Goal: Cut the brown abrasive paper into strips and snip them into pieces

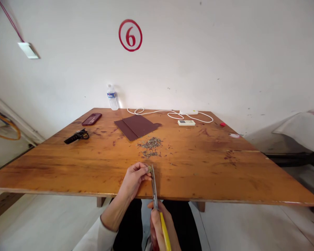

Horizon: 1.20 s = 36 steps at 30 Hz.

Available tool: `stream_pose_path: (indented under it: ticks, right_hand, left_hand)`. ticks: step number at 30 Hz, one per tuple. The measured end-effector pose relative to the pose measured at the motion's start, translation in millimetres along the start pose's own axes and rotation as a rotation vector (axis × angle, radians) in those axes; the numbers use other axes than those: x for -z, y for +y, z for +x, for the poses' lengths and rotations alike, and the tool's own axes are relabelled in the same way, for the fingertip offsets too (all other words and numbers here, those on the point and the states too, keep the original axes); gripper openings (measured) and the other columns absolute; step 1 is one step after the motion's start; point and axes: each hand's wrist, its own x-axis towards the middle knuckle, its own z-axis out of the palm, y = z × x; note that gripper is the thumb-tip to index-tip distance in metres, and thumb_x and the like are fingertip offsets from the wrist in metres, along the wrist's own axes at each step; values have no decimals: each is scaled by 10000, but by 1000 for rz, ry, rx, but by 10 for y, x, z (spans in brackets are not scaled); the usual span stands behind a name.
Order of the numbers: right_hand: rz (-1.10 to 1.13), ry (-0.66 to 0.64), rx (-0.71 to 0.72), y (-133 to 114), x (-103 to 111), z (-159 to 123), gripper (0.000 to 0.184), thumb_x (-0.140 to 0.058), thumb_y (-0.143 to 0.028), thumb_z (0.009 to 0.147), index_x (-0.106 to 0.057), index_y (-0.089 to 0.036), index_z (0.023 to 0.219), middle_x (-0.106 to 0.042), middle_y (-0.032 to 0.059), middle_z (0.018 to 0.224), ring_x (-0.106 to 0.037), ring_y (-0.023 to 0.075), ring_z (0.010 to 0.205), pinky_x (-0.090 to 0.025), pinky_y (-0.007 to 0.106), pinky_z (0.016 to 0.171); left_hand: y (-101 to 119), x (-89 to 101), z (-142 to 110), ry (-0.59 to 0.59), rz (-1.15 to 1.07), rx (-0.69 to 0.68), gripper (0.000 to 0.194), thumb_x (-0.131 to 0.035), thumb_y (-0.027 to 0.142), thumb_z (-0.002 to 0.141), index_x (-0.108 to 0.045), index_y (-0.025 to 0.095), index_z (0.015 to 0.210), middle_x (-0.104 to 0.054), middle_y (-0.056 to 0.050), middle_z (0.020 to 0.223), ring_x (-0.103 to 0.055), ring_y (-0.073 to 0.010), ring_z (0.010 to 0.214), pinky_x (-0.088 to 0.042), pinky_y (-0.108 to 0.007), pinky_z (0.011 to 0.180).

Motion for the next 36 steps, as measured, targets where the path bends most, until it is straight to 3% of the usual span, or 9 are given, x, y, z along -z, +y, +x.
stream_pose_path:
  ticks: [5,9,14,18,20,24,32,36]
  right_hand:
    - [-9,-12,12,157,68,9,749,-702,-896,791,-681,-191,1045,-451,-107,545,-277,52,379,-274,182,333]
    - [-4,1,-12,217,112,13,760,-744,-888,759,-680,-209,1093,-406,-121,555,-252,52,396,-237,180,349]
    - [-13,12,29,103,26,7,712,-722,-860,818,-689,-195,1069,-451,-99,581,-266,50,424,-249,175,375]
    - [-21,7,-7,-69,-82,-20,840,-720,-976,665,-662,-200,985,-404,-124,546,-232,40,391,-236,169,330]
    - [-28,-27,-45,-79,-101,-34,849,-763,-962,635,-653,-201,997,-411,-124,553,-270,49,400,-283,178,340]
    - [31,38,70,16,-88,-39,756,-692,-900,801,-675,-195,1074,-406,-117,581,-268,53,439,-263,163,387]
    - [54,19,2,-112,-184,20,829,-814,-929,603,-649,-204,969,-384,-150,497,-235,38,364,-262,161,310]
    - [95,30,-6,-150,-213,28,798,-862,-892,572,-657,-208,926,-389,-150,475,-227,30,350,-239,145,297]
  left_hand:
    - [-25,21,12,-16,27,-1,381,-959,346,551,-632,157,605,-691,-21,551,-652,-115,464,-577,-222,524]
    - [-30,24,12,-22,49,7,353,-934,331,587,-626,164,621,-689,-13,543,-630,-111,438,-553,-224,507]
    - [-20,11,16,-40,56,18,351,-915,341,579,-609,172,611,-676,-5,518,-598,-99,405,-507,-210,478]
    - [-14,4,11,-44,58,11,313,-884,321,567,-610,176,609,-680,-5,515,-600,-103,403,-499,-211,478]
    - [-11,0,6,-41,54,17,295,-871,300,548,-610,176,603,-676,-6,509,-599,-105,401,-498,-213,477]
    - [-13,-10,-2,-21,45,10,273,-848,278,547,-598,178,590,-671,-13,504,-588,-106,393,-479,-213,471]
    - [-31,-23,-4,-7,51,-16,252,-839,247,596,-600,171,571,-654,-10,514,-577,-99,400,-475,-212,478]
    - [-32,-14,3,-7,58,-13,263,-853,232,621,-603,170,572,-650,-7,513,-573,-98,406,-481,-213,484]
